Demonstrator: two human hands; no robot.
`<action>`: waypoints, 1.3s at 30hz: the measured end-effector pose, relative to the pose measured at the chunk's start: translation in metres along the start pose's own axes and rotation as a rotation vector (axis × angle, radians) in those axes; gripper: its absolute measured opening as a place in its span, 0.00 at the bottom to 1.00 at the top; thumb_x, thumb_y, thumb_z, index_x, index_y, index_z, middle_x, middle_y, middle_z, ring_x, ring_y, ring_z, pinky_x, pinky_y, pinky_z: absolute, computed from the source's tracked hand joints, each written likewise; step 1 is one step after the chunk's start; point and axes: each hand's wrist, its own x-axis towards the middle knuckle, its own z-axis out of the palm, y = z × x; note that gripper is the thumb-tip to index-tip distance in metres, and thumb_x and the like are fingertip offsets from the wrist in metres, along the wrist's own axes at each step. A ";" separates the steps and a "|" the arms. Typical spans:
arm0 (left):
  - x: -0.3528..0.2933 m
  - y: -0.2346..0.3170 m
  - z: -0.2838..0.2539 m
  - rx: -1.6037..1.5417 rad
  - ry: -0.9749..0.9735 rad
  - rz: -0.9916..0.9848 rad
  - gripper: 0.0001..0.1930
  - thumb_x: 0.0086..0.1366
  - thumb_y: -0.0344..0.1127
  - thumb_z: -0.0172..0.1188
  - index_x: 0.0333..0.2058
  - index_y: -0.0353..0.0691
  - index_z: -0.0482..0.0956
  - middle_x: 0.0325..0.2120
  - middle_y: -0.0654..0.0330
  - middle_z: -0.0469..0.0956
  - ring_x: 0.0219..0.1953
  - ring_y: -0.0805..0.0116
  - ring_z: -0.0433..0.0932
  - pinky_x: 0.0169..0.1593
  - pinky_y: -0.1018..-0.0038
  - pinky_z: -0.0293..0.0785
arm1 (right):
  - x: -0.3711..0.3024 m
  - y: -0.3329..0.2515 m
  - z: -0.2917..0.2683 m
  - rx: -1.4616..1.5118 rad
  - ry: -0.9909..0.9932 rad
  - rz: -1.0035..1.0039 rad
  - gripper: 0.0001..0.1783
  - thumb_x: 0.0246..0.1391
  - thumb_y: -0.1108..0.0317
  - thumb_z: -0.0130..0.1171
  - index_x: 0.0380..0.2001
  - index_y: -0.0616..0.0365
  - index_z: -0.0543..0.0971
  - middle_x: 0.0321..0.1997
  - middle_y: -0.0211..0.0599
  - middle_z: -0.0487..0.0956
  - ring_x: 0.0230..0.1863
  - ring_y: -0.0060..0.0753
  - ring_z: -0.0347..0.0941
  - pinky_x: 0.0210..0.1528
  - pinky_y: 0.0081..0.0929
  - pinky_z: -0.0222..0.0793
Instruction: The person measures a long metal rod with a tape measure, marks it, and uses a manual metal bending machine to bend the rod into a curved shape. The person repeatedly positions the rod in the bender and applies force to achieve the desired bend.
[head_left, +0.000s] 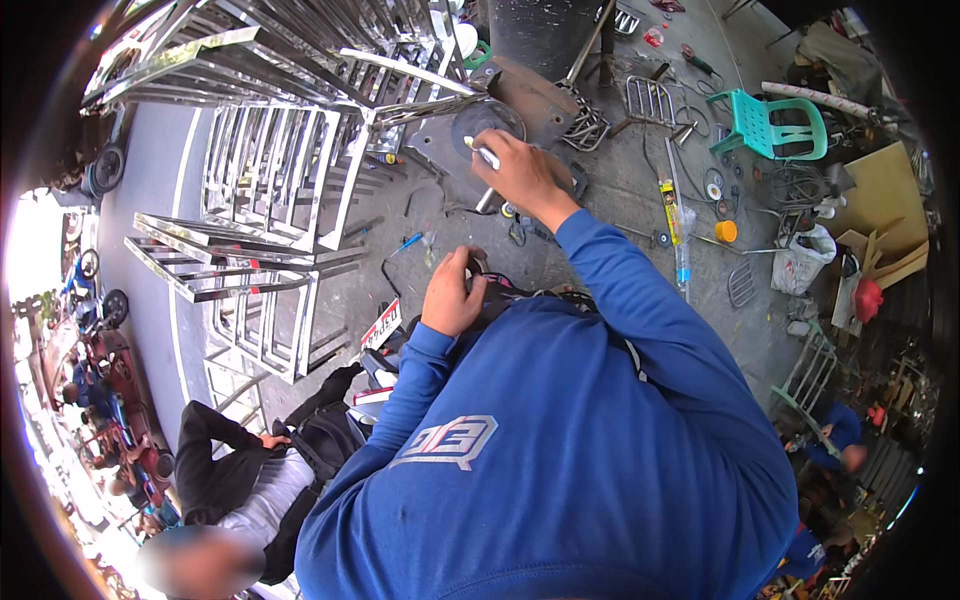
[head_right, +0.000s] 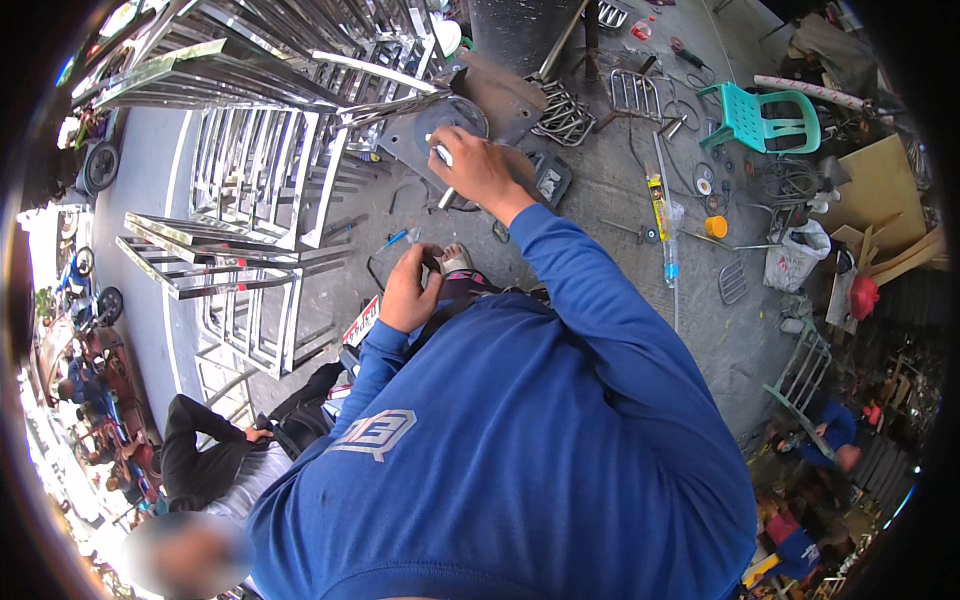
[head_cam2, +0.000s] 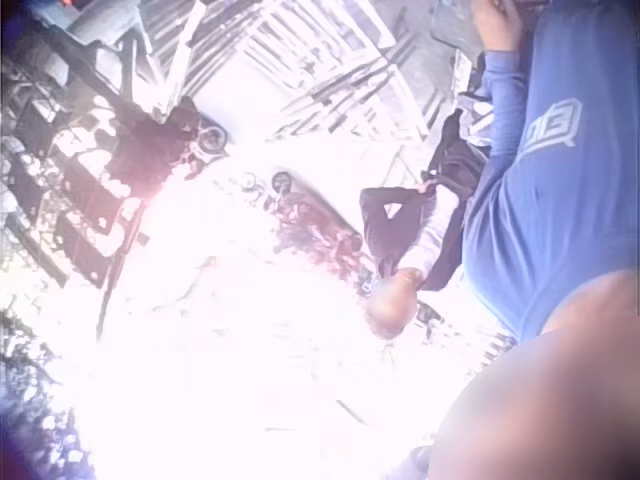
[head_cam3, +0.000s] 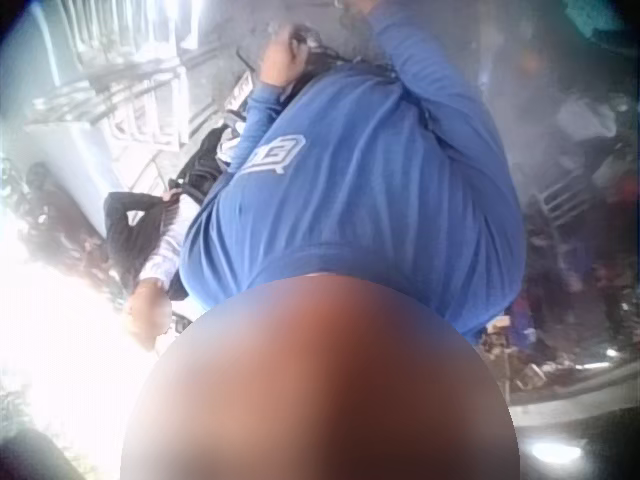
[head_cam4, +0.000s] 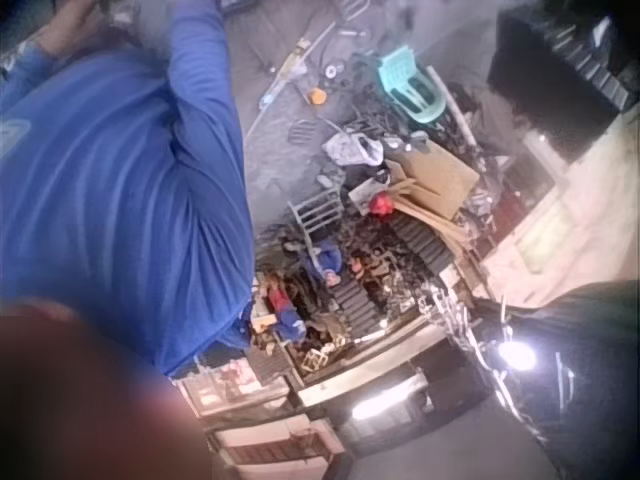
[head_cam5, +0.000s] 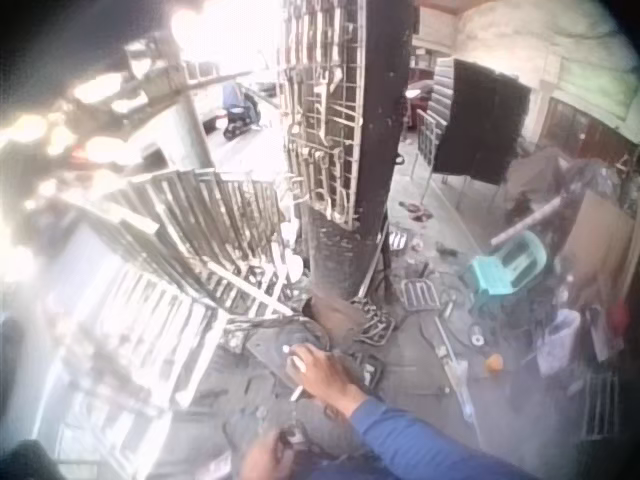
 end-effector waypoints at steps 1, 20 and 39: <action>0.003 -0.004 -0.005 -0.009 0.003 -0.010 0.14 0.59 0.27 0.58 0.45 0.37 0.74 0.33 0.49 0.77 0.40 0.49 0.78 0.46 0.59 0.74 | 0.006 -0.001 0.001 -0.041 -0.020 -0.012 0.11 0.57 0.61 0.62 0.40 0.52 0.76 0.40 0.42 0.83 0.40 0.55 0.81 0.39 0.48 0.77; 0.079 0.001 -0.027 -0.360 -0.152 -0.028 0.22 0.77 0.51 0.40 0.51 0.40 0.73 0.19 0.59 0.76 0.21 0.66 0.75 0.29 0.70 0.66 | -0.094 -0.068 -0.103 0.914 0.027 0.548 0.04 0.57 0.72 0.63 0.32 0.59 0.79 0.25 0.28 0.77 0.25 0.15 0.71 0.28 0.18 0.65; 0.014 0.188 0.152 -0.004 -0.082 0.160 0.17 0.77 0.49 0.44 0.49 0.45 0.77 0.19 0.48 0.77 0.27 0.43 0.81 0.31 0.55 0.74 | -0.249 -0.024 -0.246 0.687 -0.018 0.371 0.08 0.56 0.68 0.63 0.31 0.62 0.78 0.25 0.34 0.78 0.27 0.22 0.74 0.31 0.25 0.69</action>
